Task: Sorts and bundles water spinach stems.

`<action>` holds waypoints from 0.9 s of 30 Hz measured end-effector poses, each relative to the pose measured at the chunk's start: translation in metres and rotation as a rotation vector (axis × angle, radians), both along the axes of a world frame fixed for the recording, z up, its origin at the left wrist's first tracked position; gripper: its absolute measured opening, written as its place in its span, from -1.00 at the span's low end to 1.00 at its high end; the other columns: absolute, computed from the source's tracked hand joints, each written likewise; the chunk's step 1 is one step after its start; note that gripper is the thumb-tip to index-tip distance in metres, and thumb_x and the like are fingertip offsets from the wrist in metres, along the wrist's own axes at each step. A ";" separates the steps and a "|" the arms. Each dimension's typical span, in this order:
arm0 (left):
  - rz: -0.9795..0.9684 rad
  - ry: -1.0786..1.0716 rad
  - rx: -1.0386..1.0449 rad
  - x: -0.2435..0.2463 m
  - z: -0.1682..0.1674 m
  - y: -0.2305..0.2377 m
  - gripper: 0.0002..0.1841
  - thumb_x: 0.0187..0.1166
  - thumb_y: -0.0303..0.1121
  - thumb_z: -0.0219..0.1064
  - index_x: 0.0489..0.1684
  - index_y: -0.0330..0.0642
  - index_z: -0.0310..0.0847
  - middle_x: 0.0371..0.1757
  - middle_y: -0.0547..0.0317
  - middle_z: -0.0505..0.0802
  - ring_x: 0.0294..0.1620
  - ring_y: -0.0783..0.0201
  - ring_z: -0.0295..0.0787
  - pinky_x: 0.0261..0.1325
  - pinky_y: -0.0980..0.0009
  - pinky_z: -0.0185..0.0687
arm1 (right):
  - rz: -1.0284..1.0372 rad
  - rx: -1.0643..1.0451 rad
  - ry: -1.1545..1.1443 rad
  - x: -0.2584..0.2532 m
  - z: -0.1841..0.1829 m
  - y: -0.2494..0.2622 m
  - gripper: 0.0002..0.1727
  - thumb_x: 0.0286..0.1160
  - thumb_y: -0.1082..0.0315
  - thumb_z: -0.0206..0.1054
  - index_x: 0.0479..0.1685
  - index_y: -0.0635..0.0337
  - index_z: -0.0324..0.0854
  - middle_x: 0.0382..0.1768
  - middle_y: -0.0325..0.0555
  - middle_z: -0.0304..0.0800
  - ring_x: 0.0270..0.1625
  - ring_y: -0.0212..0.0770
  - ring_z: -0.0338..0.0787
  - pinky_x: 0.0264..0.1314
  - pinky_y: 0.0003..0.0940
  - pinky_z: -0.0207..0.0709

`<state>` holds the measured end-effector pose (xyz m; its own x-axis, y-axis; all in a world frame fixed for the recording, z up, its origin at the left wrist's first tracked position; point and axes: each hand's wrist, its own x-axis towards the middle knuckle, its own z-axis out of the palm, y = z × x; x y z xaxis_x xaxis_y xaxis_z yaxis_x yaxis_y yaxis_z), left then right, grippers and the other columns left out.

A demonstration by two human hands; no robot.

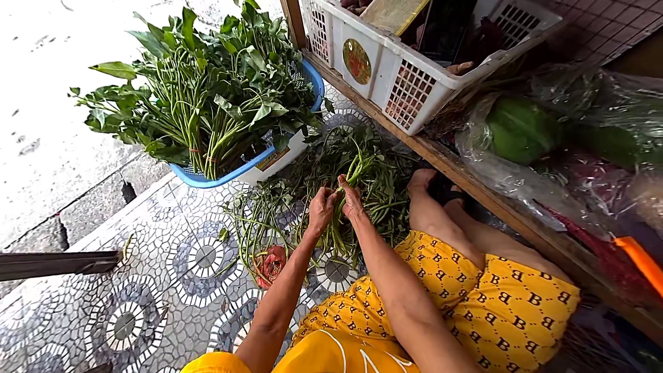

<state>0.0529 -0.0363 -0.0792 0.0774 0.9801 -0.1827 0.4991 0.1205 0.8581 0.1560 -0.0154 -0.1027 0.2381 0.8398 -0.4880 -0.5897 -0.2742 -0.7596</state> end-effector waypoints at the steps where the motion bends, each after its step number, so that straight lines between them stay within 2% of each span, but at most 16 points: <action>1: -0.006 0.007 -0.010 -0.001 -0.001 -0.001 -0.75 0.76 -0.32 0.23 0.15 -0.34 0.65 -0.13 -0.07 0.83 -0.18 0.11 0.77 0.05 0.07 0.66 | -0.002 0.002 -0.012 0.000 0.000 -0.001 -0.50 0.53 0.28 0.49 0.41 0.20 0.51 0.19 0.01 0.67 0.14 -0.21 0.64 0.23 -0.20 0.57; 2: -0.013 0.004 -0.017 -0.003 -0.002 -0.002 -0.75 0.76 -0.32 0.24 0.14 -0.33 0.66 -0.14 -0.06 0.83 -0.19 0.13 0.77 0.03 0.09 0.67 | -0.009 0.000 -0.022 0.000 -0.001 -0.001 -0.50 0.48 0.29 0.54 0.37 0.20 0.53 0.17 0.02 0.68 0.14 -0.18 0.65 0.22 -0.16 0.57; 5: -0.059 -0.003 -0.001 -0.015 -0.008 -0.004 -0.65 0.72 -0.25 0.28 0.27 -0.33 0.59 -0.08 -0.09 0.82 -0.17 0.11 0.77 0.05 0.11 0.68 | -0.044 0.006 -0.018 -0.001 -0.001 0.002 -0.61 0.43 0.31 0.57 0.17 0.17 0.59 -0.05 -0.07 0.69 -0.08 -0.24 0.65 0.02 -0.23 0.59; 8: -0.076 0.175 0.146 -0.026 -0.004 -0.006 -0.64 0.72 -0.29 0.28 0.29 -0.40 0.61 0.10 -0.26 0.80 0.04 -0.11 0.80 0.22 -0.09 0.65 | -0.084 0.029 0.028 0.002 0.010 0.006 -0.78 0.53 0.31 0.50 -0.03 0.07 0.55 -0.38 -0.28 0.59 -0.52 -0.44 0.51 -0.42 -0.52 0.51; 11: -0.054 0.403 0.271 -0.026 0.020 -0.002 -0.69 0.74 -0.29 0.26 0.18 -0.34 0.75 0.07 -0.26 0.85 0.04 -0.25 0.85 0.10 -0.23 0.65 | -0.091 0.037 0.081 0.003 0.009 0.004 -0.84 0.64 0.28 0.40 -0.02 0.04 0.51 -0.56 -0.36 0.49 -0.63 -0.46 0.46 -0.46 -0.54 0.52; 13: -0.105 0.425 0.094 -0.024 0.038 0.005 -0.66 0.80 -0.24 0.19 0.25 -0.28 0.73 0.08 -0.22 0.86 0.08 -0.23 0.83 0.18 -0.25 0.61 | -0.095 0.032 0.088 0.002 0.005 0.004 -0.84 0.71 0.21 0.33 -0.05 0.05 0.49 -0.63 -0.37 0.46 -0.66 -0.45 0.47 -0.47 -0.52 0.54; 14: -0.132 0.383 -0.020 -0.023 0.039 0.009 -0.65 0.81 -0.21 0.17 0.27 -0.26 0.72 0.01 -0.19 0.88 0.01 -0.15 0.83 0.17 -0.19 0.63 | -0.097 0.027 0.088 0.001 0.003 0.005 -0.82 0.74 0.17 0.30 -0.07 0.06 0.47 -0.63 -0.35 0.46 -0.66 -0.44 0.48 -0.48 -0.51 0.55; 15: -0.148 0.316 -0.112 -0.024 0.036 0.011 -0.64 0.82 -0.19 0.15 0.28 -0.24 0.71 -0.07 -0.11 0.87 -0.13 -0.02 0.82 0.09 -0.05 0.68 | -0.104 0.023 0.083 0.000 0.001 0.006 -0.80 0.75 0.15 0.28 -0.06 0.07 0.46 -0.61 -0.33 0.48 -0.66 -0.43 0.50 -0.49 -0.50 0.56; 16: -0.155 0.240 -0.177 -0.024 0.031 0.009 -0.65 0.83 -0.20 0.14 0.26 -0.26 0.70 -0.14 -0.04 0.85 -0.26 0.12 0.78 -0.02 0.11 0.70 | -0.101 0.025 0.071 -0.001 -0.001 0.006 -0.77 0.74 0.15 0.28 0.03 0.10 0.45 -0.53 -0.30 0.51 -0.60 -0.42 0.53 -0.46 -0.49 0.58; 17: -0.163 0.175 -0.225 -0.023 0.026 0.006 -0.65 0.84 -0.21 0.14 0.24 -0.28 0.70 -0.18 0.01 0.84 -0.35 0.22 0.75 -0.11 0.22 0.71 | -0.080 0.029 0.063 -0.001 -0.002 0.005 -0.71 0.74 0.17 0.29 0.18 0.14 0.44 -0.37 -0.23 0.55 -0.48 -0.38 0.54 -0.36 -0.44 0.58; 18: -0.172 0.127 -0.274 -0.021 0.023 0.000 -0.65 0.85 -0.22 0.12 0.25 -0.30 0.67 -0.20 0.05 0.83 -0.40 0.29 0.73 -0.18 0.30 0.70 | -0.055 0.030 0.062 -0.001 -0.005 0.003 -0.70 0.72 0.19 0.32 0.23 0.14 0.46 -0.27 -0.21 0.57 -0.36 -0.35 0.55 -0.24 -0.38 0.56; 21: -0.205 0.069 -0.348 -0.016 0.013 -0.016 -0.63 0.87 -0.23 0.07 0.36 -0.35 0.52 -0.22 0.05 0.81 -0.44 0.33 0.77 -0.23 0.36 0.76 | 0.005 0.040 0.013 0.000 -0.008 -0.001 -0.83 0.58 0.32 0.43 -0.05 0.12 0.54 -0.48 -0.28 0.56 -0.52 -0.40 0.55 -0.39 -0.47 0.54; 23: -0.301 0.203 -0.353 -0.019 0.012 -0.015 -0.59 0.88 -0.18 0.03 0.37 -0.35 0.52 -0.09 -0.07 0.83 -0.19 0.17 0.84 0.03 0.19 0.76 | 0.042 0.033 -0.033 0.000 -0.008 -0.002 -0.79 0.50 0.42 0.49 -0.07 0.20 0.53 -0.61 -0.26 0.60 -0.61 -0.40 0.59 -0.43 -0.49 0.58; 24: -0.337 0.301 -0.361 -0.020 0.018 -0.009 -0.55 0.90 -0.15 -0.03 0.35 -0.35 0.56 0.04 -0.20 0.82 0.04 -0.03 0.80 0.24 -0.02 0.63 | 0.063 0.027 -0.069 0.000 -0.007 -0.002 -0.76 0.46 0.44 0.51 -0.06 0.23 0.53 -0.63 -0.25 0.62 -0.62 -0.38 0.61 -0.42 -0.48 0.61; 25: -0.332 0.385 -0.345 -0.021 0.026 -0.003 -0.52 0.91 -0.13 -0.09 0.33 -0.36 0.60 0.15 -0.31 0.79 0.22 -0.17 0.74 0.37 -0.17 0.51 | 0.084 0.018 -0.116 -0.001 -0.007 -0.003 -0.72 0.43 0.42 0.55 -0.06 0.25 0.54 -0.64 -0.24 0.63 -0.61 -0.38 0.63 -0.40 -0.46 0.63; 27: -0.216 0.439 -0.218 -0.019 0.040 0.012 -0.52 0.92 -0.17 -0.12 0.33 -0.37 0.62 0.23 -0.40 0.77 0.34 -0.31 0.69 0.42 -0.28 0.45 | 0.132 -0.018 -0.201 -0.003 -0.006 -0.003 -0.63 0.35 0.34 0.62 -0.01 0.28 0.58 -0.60 -0.21 0.64 -0.55 -0.35 0.62 -0.30 -0.37 0.60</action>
<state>0.0335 -0.0241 -0.0388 0.1435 0.8860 -0.4409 0.8387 0.1276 0.5294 0.1526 -0.0189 -0.1084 0.2204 0.8615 -0.4574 -0.3852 -0.3540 -0.8522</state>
